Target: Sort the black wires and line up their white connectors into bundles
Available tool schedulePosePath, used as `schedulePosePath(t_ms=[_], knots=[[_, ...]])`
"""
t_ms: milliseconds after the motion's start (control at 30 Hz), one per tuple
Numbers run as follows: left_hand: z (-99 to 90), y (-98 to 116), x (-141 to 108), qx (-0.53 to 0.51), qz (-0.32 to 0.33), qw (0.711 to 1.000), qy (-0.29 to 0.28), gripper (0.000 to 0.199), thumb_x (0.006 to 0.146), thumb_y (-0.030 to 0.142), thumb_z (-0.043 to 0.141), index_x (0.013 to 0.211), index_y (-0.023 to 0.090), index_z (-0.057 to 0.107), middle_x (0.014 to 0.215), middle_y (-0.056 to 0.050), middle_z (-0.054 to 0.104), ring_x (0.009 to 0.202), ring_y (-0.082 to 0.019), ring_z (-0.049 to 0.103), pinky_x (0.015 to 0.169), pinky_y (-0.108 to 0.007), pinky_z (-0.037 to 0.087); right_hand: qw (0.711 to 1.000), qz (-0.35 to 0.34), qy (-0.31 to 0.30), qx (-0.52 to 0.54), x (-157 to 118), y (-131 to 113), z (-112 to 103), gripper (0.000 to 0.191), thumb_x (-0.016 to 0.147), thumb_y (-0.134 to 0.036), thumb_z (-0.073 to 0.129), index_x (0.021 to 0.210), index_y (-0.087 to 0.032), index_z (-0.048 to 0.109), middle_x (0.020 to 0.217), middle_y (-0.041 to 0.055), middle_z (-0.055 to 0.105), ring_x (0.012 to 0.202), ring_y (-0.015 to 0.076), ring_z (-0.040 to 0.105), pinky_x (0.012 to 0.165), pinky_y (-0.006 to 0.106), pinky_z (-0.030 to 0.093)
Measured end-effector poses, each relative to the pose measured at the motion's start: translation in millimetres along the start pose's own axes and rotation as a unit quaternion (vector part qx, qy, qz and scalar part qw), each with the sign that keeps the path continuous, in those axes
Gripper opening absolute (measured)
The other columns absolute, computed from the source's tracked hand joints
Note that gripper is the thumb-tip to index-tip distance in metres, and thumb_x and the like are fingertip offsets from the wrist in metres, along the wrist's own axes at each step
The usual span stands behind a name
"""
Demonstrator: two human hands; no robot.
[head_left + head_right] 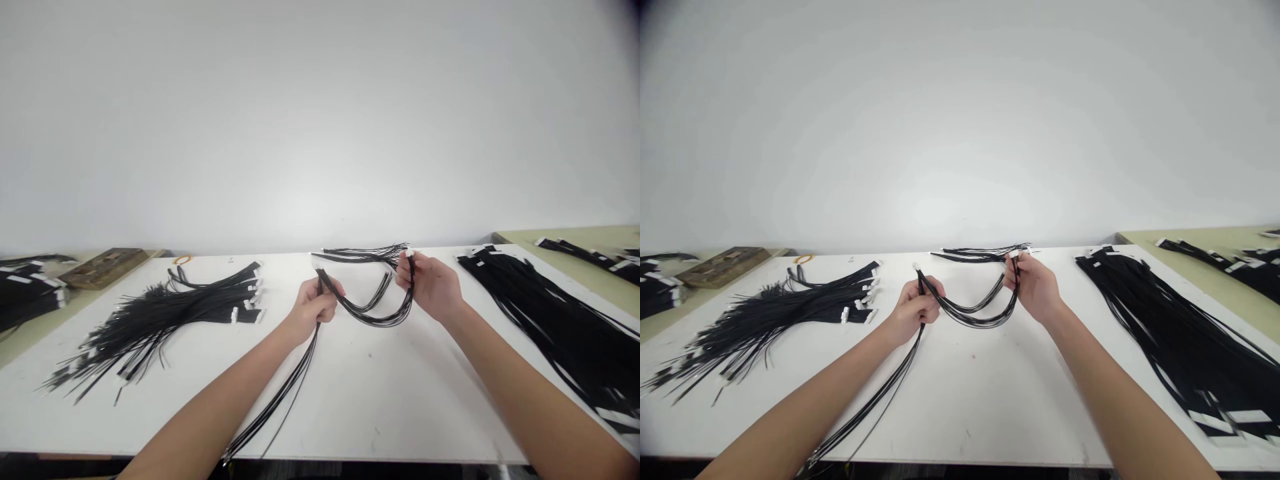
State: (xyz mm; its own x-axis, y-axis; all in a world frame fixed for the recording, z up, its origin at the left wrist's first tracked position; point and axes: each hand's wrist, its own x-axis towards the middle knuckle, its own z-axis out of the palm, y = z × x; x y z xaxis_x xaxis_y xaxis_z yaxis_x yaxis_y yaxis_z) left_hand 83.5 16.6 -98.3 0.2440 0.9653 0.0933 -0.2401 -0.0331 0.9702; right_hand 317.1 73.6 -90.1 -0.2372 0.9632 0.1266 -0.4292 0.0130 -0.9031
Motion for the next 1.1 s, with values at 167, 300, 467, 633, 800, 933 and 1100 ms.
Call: schedulePosePath(t_ms=[167,300,467,633,800,933,1100], knots=[[-3.2,9.4,-0.2,-0.037,0.029,0.998,0.029,0.017,0.065,0.026,0.067,0.072,0.013,0.058,0.044,0.009,0.026,0.039,-0.002,0.020,0.043,-0.019,0.014,0.994,-0.042,0.076,0.067,10.5,-0.4,-9.0,0.013,0.070,-0.029,0.060,0.077,-0.020,0.054,0.068,-0.0029,0.039,0.055,0.0083,0.036,0.052,0.024,0.040],[-2.0,18.6,-2.0,-0.078,0.016,0.996,0.051,0.019,0.063,0.027,0.069,0.068,0.014,0.055,0.046,0.009,0.020,0.040,-0.002,0.018,0.042,-0.018,0.014,0.990,-0.040,0.113,0.080,15.2,4.4,-13.2,0.018,0.070,-0.032,0.067,0.077,-0.020,0.056,0.068,-0.0035,0.041,0.055,0.0077,0.042,0.052,0.023,0.043],[-6.4,28.7,-0.6,-0.142,-0.068,0.985,0.065,0.017,0.066,0.026,0.060,0.066,0.018,0.045,0.049,0.009,0.012,0.038,-0.004,0.015,0.037,-0.016,0.013,0.985,0.020,0.154,0.072,17.9,9.4,-16.4,0.022,0.071,-0.035,0.068,0.083,-0.019,0.059,0.066,-0.0030,0.048,0.049,0.0067,0.044,0.044,0.020,0.043],[-18.0,26.9,8.9,-0.166,-0.191,0.964,0.079,0.033,0.075,0.030,0.047,0.054,0.020,0.023,0.046,0.007,0.009,0.037,-0.004,0.010,0.030,-0.016,0.011,0.977,0.123,0.167,0.051,19.9,13.9,-19.7,0.014,0.076,-0.029,0.061,0.076,-0.016,0.059,0.062,-0.0003,0.053,0.044,0.0058,0.043,0.038,0.018,0.040],[-31.3,7.2,22.2,-0.135,-0.313,0.937,0.080,0.032,0.079,0.024,0.043,0.053,0.020,0.024,0.045,0.008,0.011,0.035,-0.004,0.011,0.029,-0.014,0.009,0.961,0.219,0.170,-0.007,18.7,25.8,-24.1,0.013,0.080,-0.025,0.056,0.077,-0.013,0.059,0.060,0.0016,0.056,0.041,0.0067,0.046,0.036,0.018,0.039],[-36.1,-4.5,24.1,-0.104,-0.359,0.926,0.060,0.014,0.076,0.017,0.047,0.062,0.016,0.042,0.046,0.009,0.015,0.034,-0.004,0.015,0.030,-0.014,0.009,0.958,0.216,0.184,-0.028,16.3,35.1,-18.4,0.017,0.087,-0.028,0.050,0.080,-0.013,0.054,0.046,-0.0093,0.035,0.034,0.0031,0.031,0.033,0.015,0.026],[-29.9,-1.6,18.0,-0.095,-0.347,0.933,0.032,0.022,0.081,0.029,0.048,0.094,0.015,0.057,0.049,0.006,0.028,0.037,-0.007,0.027,0.035,-0.017,0.022,0.970,0.151,0.190,-0.014,17.4,44.8,-5.4,0.023,0.088,-0.035,0.045,0.076,-0.016,0.047,0.046,-0.0112,0.023,0.033,0.0024,0.017,0.032,0.016,0.015]])
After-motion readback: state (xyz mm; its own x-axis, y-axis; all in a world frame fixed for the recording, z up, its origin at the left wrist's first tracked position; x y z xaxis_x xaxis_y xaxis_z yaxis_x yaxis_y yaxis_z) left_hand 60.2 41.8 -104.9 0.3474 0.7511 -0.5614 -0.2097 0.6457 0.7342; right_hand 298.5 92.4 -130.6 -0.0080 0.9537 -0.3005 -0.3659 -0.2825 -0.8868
